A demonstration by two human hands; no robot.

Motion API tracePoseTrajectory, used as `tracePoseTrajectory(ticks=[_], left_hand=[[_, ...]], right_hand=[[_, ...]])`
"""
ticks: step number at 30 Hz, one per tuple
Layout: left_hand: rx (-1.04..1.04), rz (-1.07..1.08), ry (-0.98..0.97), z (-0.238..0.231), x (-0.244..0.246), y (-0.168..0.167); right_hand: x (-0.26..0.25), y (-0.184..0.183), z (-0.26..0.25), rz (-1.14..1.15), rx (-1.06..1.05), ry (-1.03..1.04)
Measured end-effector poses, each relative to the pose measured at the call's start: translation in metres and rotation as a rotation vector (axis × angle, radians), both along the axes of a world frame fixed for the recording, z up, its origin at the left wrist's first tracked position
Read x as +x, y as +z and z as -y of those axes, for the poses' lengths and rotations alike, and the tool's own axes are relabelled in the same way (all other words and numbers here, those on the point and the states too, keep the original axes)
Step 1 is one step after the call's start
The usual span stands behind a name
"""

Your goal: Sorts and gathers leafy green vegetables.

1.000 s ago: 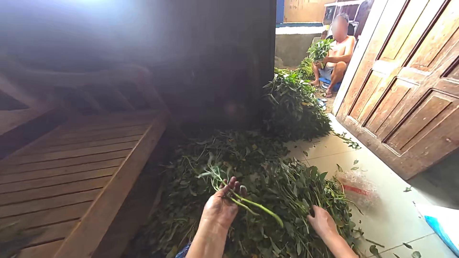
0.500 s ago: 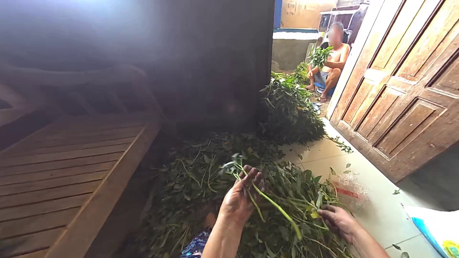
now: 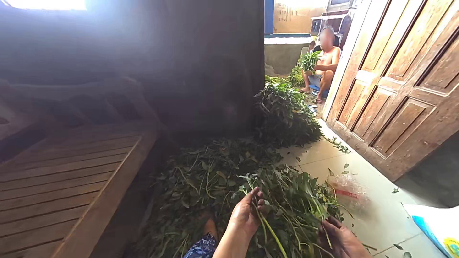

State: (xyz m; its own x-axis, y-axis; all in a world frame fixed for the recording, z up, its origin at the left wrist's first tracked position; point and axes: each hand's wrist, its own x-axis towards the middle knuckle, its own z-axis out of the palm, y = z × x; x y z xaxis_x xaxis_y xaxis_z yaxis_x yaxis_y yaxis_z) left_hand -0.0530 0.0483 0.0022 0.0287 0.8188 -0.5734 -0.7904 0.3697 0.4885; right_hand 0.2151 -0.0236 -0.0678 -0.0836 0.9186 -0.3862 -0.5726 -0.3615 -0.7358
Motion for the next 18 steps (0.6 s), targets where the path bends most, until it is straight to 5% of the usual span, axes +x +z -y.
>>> tracePoseTrajectory(ticks=[3,8,18], left_hand=[[-0.007,-0.051,-0.001,0.001,0.0,-0.006],[0.085,-0.297,-0.091,0.011,0.012,-0.011],[0.277,-0.691,-0.29,0.023,0.043,-0.062]], right_hand=[[-0.012,0.024,0.001,0.302,0.246,0.074],[-0.029,-0.007,-0.004,0.906,0.36,0.087],[-0.062,-0.022,0.01,1.21,0.477,0.365]])
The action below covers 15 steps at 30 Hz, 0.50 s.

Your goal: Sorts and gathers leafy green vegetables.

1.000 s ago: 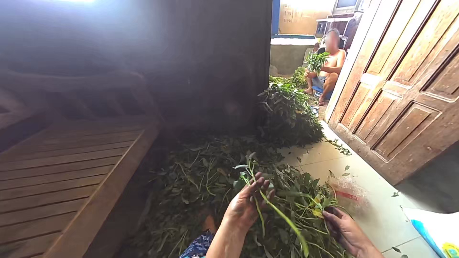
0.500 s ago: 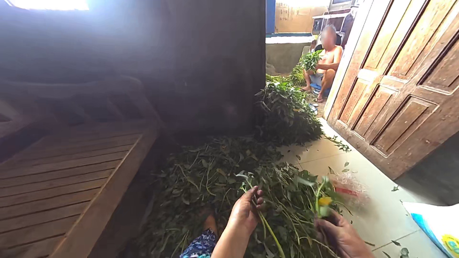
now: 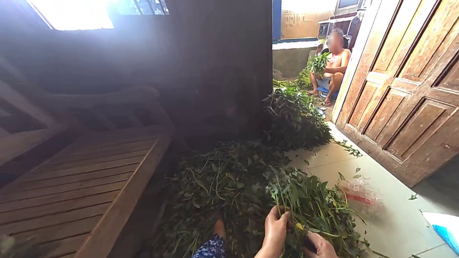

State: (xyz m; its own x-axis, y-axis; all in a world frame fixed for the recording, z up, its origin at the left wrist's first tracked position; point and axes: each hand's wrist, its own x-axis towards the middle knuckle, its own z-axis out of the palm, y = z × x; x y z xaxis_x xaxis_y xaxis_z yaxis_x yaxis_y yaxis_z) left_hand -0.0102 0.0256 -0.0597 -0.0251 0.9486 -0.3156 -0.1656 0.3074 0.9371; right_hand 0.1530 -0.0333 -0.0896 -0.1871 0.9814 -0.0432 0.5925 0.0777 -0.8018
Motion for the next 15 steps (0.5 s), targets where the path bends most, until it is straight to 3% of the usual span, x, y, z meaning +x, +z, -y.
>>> tracePoseTrajectory(ticks=[4,8,12,15], left_hand=[[-0.069,-0.023,-0.059,-0.002,-0.001,-0.004],[-0.108,-0.073,-0.041,-0.001,0.001,-0.006],[-0.116,-0.037,-0.05,0.004,0.006,-0.005],[-0.107,-0.004,-0.046,0.003,0.002,-0.001]], right_hand=[[0.005,-0.005,0.001,-0.047,-0.006,0.037],[0.008,0.002,-0.002,-0.336,-0.357,0.018],[-0.012,-0.003,-0.011,-0.621,-0.585,-0.324],[-0.02,-0.008,-0.014,-0.669,-0.62,-0.411]])
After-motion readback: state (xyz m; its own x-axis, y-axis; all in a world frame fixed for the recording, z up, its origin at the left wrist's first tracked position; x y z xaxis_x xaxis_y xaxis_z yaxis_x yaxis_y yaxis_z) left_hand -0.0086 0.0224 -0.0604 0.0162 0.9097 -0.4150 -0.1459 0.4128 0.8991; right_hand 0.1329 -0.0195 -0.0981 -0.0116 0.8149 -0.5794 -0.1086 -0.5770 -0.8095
